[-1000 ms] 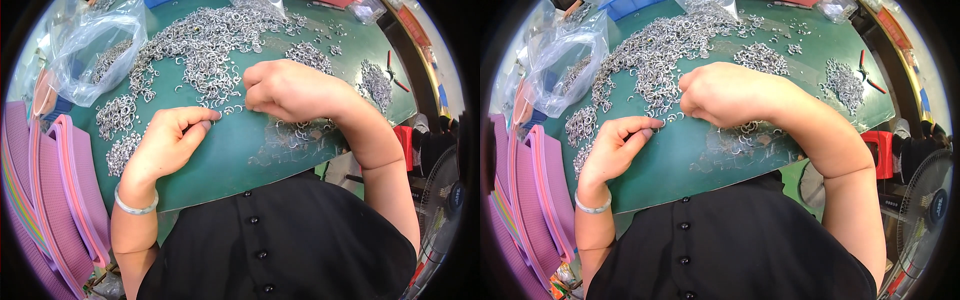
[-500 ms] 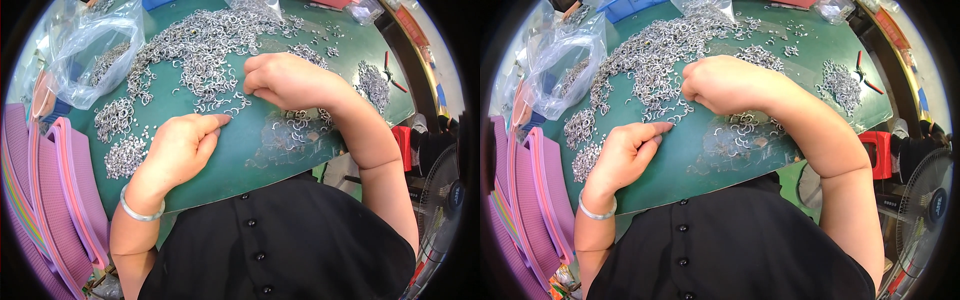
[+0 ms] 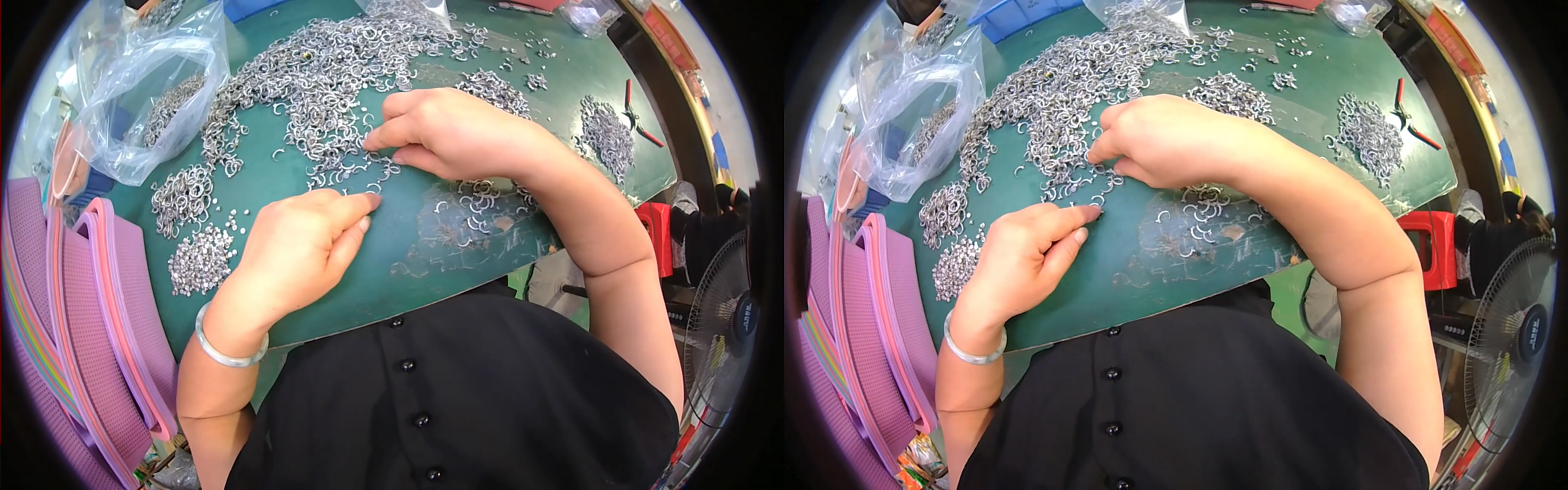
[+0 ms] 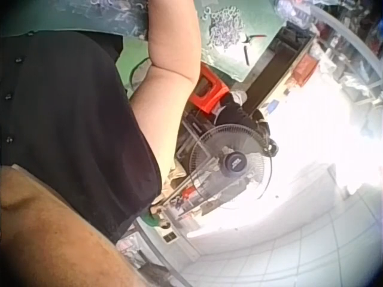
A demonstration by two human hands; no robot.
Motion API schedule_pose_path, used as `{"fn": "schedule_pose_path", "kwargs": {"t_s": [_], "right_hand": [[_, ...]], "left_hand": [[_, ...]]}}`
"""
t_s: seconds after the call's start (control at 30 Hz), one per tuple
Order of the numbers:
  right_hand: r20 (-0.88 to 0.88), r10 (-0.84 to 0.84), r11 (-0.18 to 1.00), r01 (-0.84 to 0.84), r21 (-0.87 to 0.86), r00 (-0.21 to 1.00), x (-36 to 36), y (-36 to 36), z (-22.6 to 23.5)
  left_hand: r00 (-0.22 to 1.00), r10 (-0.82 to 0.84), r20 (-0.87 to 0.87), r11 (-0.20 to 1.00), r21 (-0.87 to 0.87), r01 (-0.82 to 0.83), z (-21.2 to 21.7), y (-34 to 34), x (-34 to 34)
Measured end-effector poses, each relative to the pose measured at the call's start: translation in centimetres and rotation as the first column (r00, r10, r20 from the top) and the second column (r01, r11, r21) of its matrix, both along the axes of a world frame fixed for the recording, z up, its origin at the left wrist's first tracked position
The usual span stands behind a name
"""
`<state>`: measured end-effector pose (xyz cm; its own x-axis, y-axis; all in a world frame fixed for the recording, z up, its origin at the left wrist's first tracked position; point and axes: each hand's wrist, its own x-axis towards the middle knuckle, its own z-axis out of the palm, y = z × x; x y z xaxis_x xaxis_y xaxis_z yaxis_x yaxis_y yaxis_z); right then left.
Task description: The person assembles small metal rings and links by hand at a workstation, picking individual pieces from a pile and joining them together.
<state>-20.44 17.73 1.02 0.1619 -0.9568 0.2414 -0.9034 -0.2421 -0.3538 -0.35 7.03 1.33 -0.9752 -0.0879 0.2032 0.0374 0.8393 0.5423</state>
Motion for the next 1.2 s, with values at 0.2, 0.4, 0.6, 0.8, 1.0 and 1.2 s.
{"fn": "schedule_pose_path", "kwargs": {"t_s": [0.2, 0.4, 0.6, 0.8, 1.0, 1.2], "right_hand": [[-0.030, -0.024, 0.999, 0.025, 0.031, 0.999, -0.1, -0.3, 0.4], [0.045, 0.057, 0.998, -0.056, -0.018, 0.997, -0.1, -0.1, 0.2], [-0.024, 0.046, 0.999, -0.045, 0.017, 0.999, -0.6, -0.1, 0.1], [-0.038, 0.031, 0.998, -0.029, 0.057, 0.999, -0.9, 0.3, 1.0], [0.056, 0.122, 0.984, -0.129, 0.127, 0.991, -0.1, 0.7, 0.7], [-0.002, 0.044, 0.999, -0.044, 0.029, 0.999, 0.1, 0.2, 0.5]], "left_hand": [[0.994, -0.037, 0.104, 0.992, -0.119, 0.049, 0.0, 0.4, -0.2], [0.987, -0.077, 0.138, 0.985, -0.142, 0.097, 0.4, 1.0, -1.0], [0.998, 0.058, -0.027, 0.997, -0.058, -0.059, 0.3, -1.5, -2.1], [0.999, 0.003, 0.045, 0.991, -0.136, 0.003, 0.2, -1.2, -2.3], [0.998, -0.031, 0.047, 0.988, -0.149, 0.038, -0.1, -1.3, -1.7], [1.000, -0.007, -0.005, 0.996, -0.090, 0.006, -0.4, -1.9, -0.8]]}}
